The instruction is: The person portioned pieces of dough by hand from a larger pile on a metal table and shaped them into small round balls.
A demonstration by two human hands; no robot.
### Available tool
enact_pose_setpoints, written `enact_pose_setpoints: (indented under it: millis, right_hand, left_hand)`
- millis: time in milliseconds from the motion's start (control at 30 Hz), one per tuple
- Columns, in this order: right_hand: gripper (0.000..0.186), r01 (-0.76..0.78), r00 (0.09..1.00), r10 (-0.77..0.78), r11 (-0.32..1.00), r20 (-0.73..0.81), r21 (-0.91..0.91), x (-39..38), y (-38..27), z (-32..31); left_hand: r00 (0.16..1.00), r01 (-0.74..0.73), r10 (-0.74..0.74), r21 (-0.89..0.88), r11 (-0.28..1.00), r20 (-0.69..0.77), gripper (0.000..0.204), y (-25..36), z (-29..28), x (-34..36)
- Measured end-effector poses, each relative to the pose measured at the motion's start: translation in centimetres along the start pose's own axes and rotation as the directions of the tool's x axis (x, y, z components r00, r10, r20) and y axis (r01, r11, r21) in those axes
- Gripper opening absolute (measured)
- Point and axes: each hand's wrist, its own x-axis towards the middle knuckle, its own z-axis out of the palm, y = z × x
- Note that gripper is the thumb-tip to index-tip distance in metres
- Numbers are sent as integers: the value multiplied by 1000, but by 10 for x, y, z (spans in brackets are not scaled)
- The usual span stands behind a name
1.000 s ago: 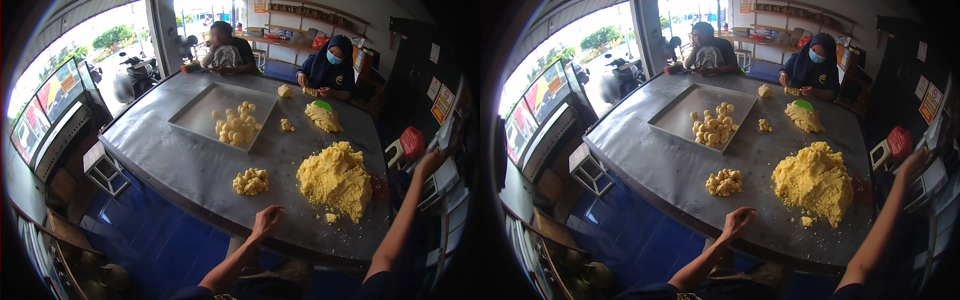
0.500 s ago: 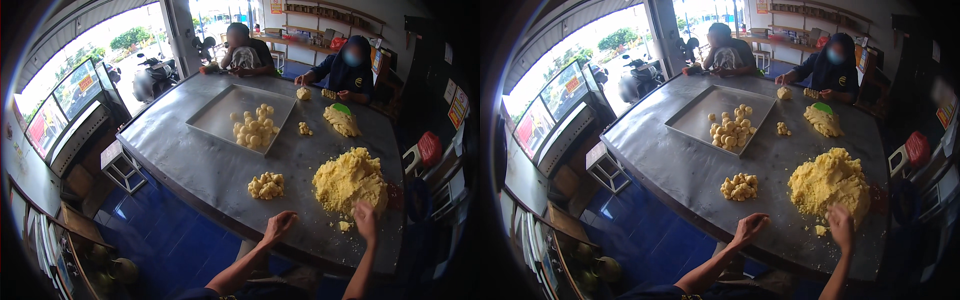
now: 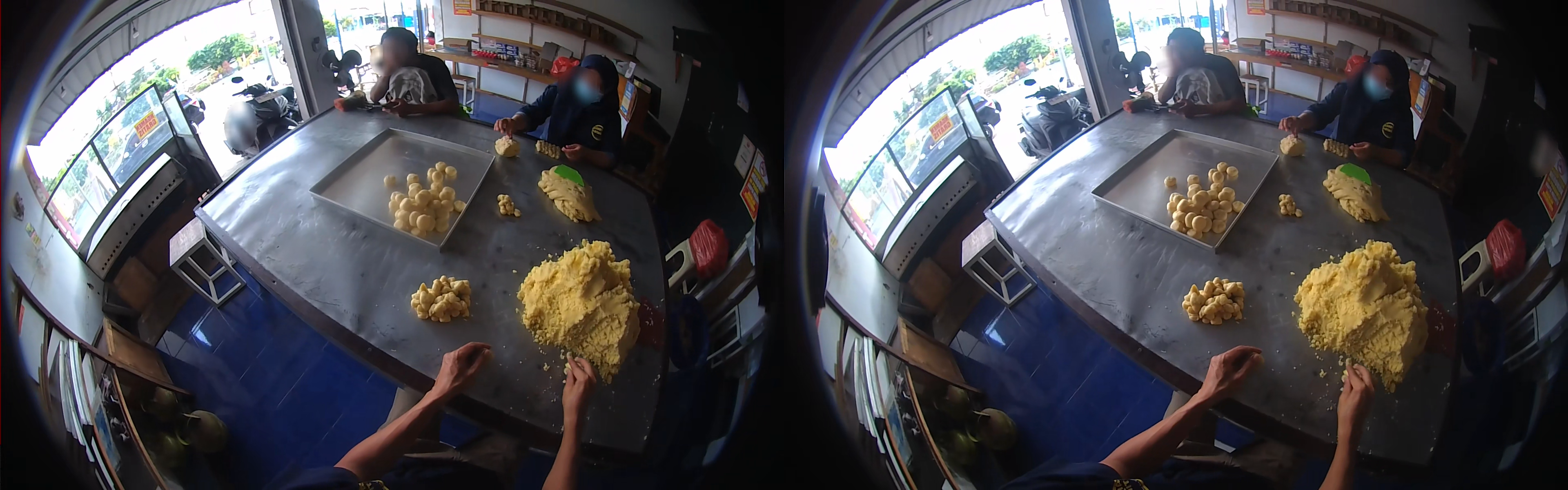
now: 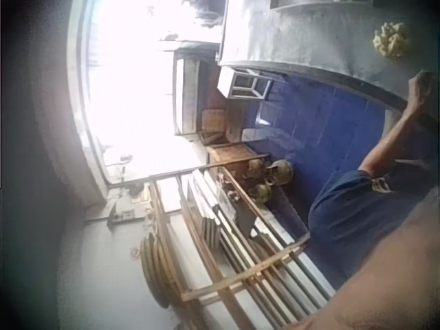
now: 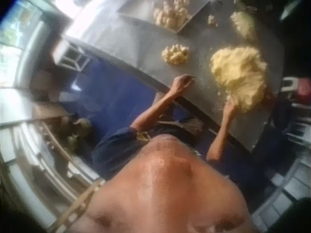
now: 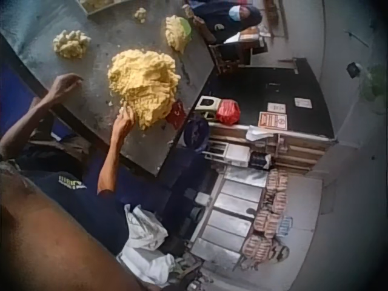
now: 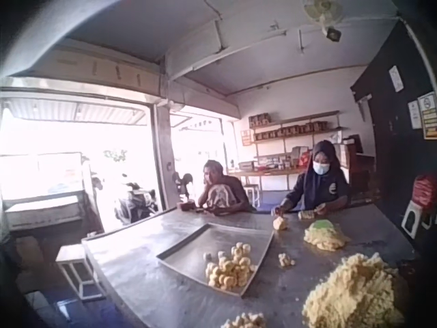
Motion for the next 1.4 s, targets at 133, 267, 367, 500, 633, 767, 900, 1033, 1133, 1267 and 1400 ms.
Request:
enact_pose_setpoints:
  millis: [133,267,367,500,633,767,900,1033,1133,1267,1400]
  right_hand:
    - [39,-209,972,198,974,125,89,-6,-1,-5]
    - [43,-276,958,272,961,-89,-27,-11,-15,5]
    - [38,-195,981,187,959,-58,-203,-5,-18,12]
    - [30,-64,997,53,971,-56,-232,1,-23,19]
    - [29,24,1000,-24,994,4,-105,0,-4,14]
    - [31,-73,993,67,996,-96,-57,-10,-12,6]
    - [37,-79,996,86,979,25,-190,-13,-25,5]
    - [39,11,996,4,988,93,-157,-22,-30,1]
    - [42,23,996,-26,999,83,46,-22,-42,1]
    - [39,26,999,-4,853,-42,522,-19,-77,14]
    - [34,26,997,12,884,-80,467,-17,-84,29]
  left_hand:
    - [999,32,-32,0,999,13,27,0,0,3]
    - [999,43,-43,-9,999,10,28,1,-2,0]
    - [1000,22,-22,6,1000,-1,28,3,-1,1]
    - [999,38,-38,27,999,8,29,4,0,3]
    - [999,42,-42,19,999,15,29,6,-3,2]
    - [998,64,-64,32,997,10,30,7,2,4]
    - [989,135,-131,-43,990,71,34,12,13,14]
    - [991,60,-58,-18,998,124,37,21,34,18]
    - [994,39,-37,-18,999,107,37,20,58,16]
    - [981,34,-27,-33,999,193,33,30,81,14]
    - [969,161,-125,-159,974,214,37,39,74,15]
